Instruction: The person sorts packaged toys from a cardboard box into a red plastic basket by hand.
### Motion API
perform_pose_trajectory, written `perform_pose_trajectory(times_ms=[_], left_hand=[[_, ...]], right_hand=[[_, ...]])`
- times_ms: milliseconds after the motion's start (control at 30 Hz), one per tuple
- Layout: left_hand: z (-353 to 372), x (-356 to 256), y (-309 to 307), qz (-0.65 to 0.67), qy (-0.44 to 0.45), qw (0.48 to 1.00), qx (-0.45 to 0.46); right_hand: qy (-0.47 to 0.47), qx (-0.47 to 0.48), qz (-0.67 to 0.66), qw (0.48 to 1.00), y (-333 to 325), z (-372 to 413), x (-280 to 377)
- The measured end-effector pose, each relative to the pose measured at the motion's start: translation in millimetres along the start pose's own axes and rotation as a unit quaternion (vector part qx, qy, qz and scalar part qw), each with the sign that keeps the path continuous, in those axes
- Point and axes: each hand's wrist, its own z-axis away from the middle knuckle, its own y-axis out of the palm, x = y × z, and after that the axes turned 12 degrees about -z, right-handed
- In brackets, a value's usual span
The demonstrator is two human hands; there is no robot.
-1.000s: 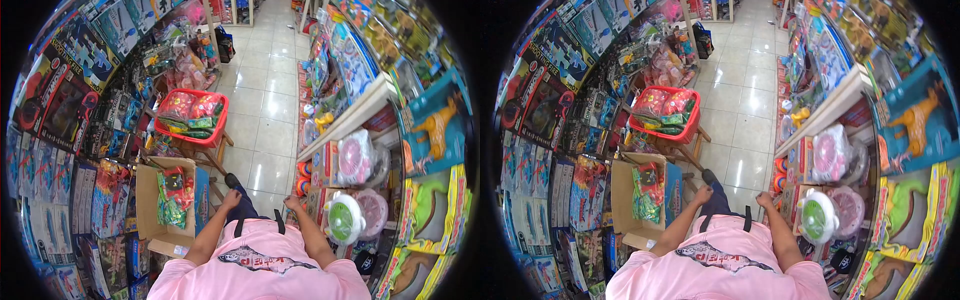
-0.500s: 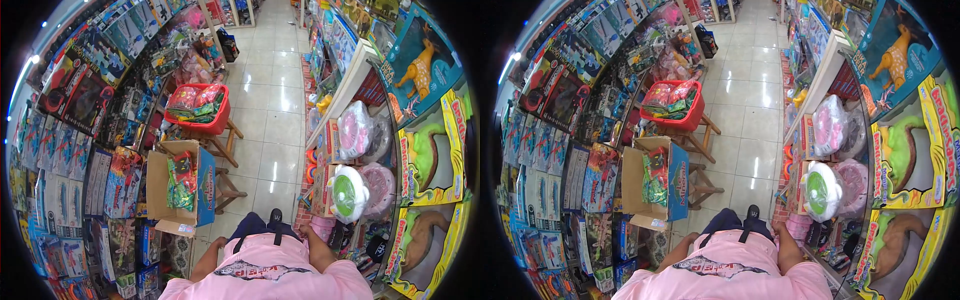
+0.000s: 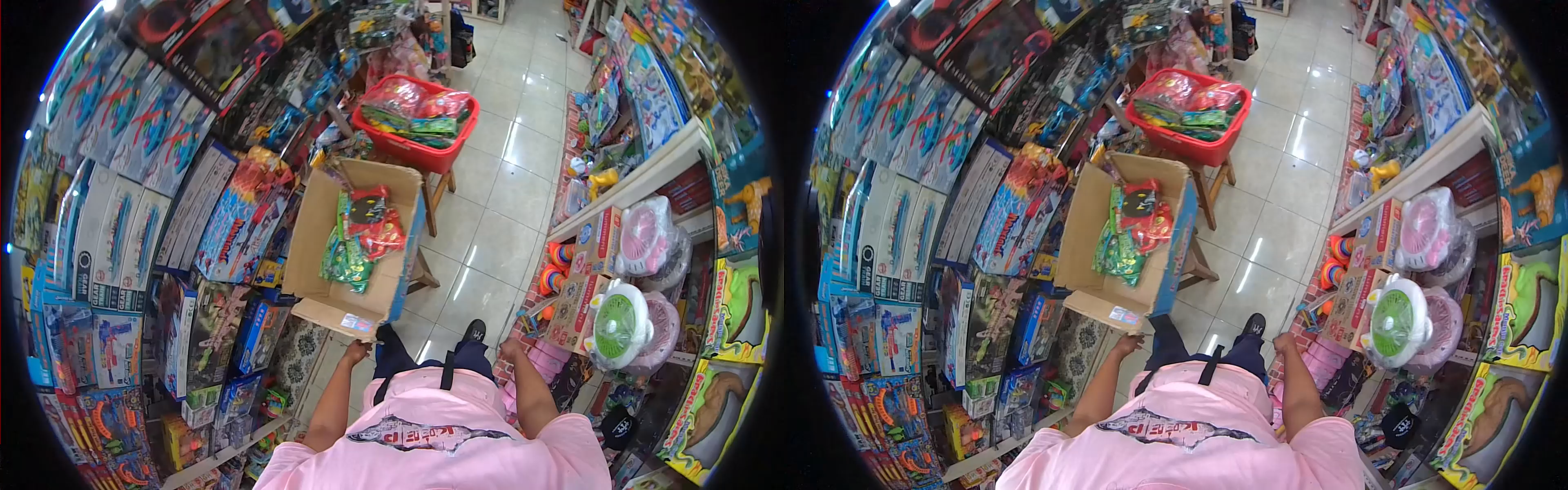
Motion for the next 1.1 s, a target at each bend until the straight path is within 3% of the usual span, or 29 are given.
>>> perform_pose_trajectory(times_ms=[100,233,267,333,400,467,533,600,700,767,800,900,967,1033,1100], left_hand=[[-0.5,26.4,-44.4,-0.039,-0.030,0.999,0.020],[-28.8,99.3,-103.5,-0.142,-0.051,0.986,0.070],[-40.8,113.0,-118.2,-0.138,-0.025,0.989,0.051],[-46.4,136.4,-143.6,-0.130,0.020,0.991,0.017],[-53.3,137.6,-174.0,0.003,0.128,0.992,-0.022],[-40.2,92.8,-209.8,0.054,0.144,0.983,-0.103],[12.2,0.7,-255.2,0.019,0.127,0.976,-0.178],[35.7,-52.8,-283.8,-0.132,0.261,0.882,-0.369],[70.3,-126.0,-304.2,-0.048,0.314,0.875,-0.365],[63.9,-155.8,-300.6,-0.032,0.395,0.854,-0.338],[59.4,-168.6,-296.0,-0.024,0.434,0.840,-0.325],[19.9,-184.8,-267.2,-0.040,0.400,0.898,-0.180],[-37.0,-173.1,-241.8,-0.097,0.387,0.908,-0.130],[-78.8,-164.7,-221.6,-0.207,0.284,0.932,-0.088],[-106.0,-155.5,-209.0,-0.274,0.217,0.937,-0.033]], right_hand=[[-0.098,-0.008,-0.002,0.995,18.5,18.1,56.5],[-0.010,-0.068,-0.190,0.979,65.6,99.4,166.3],[-0.035,-0.051,-0.192,0.979,75.9,115.4,187.8],[-0.114,-0.105,-0.232,0.960,105.3,125.5,211.9],[-0.158,-0.158,-0.291,0.930,123.9,125.0,231.7],[-0.250,-0.218,-0.333,0.883,123.2,140.5,268.7],[-0.330,-0.336,-0.303,0.829,117.7,154.4,304.4],[-0.380,-0.427,-0.236,0.786,103.5,223.4,375.4],[-0.459,-0.438,-0.256,0.729,102.6,296.0,459.1],[-0.532,-0.386,-0.260,0.708,116.0,315.2,498.5],[-0.525,-0.332,-0.271,0.735,126.5,310.6,510.8],[-0.459,-0.203,-0.235,0.833,165.5,277.4,535.4],[-0.347,-0.174,-0.153,0.909,207.7,183.6,512.3],[-0.134,0.005,-0.182,0.974,231.8,125.3,495.8],[-0.087,0.008,-0.210,0.974,242.3,138.8,501.2]])
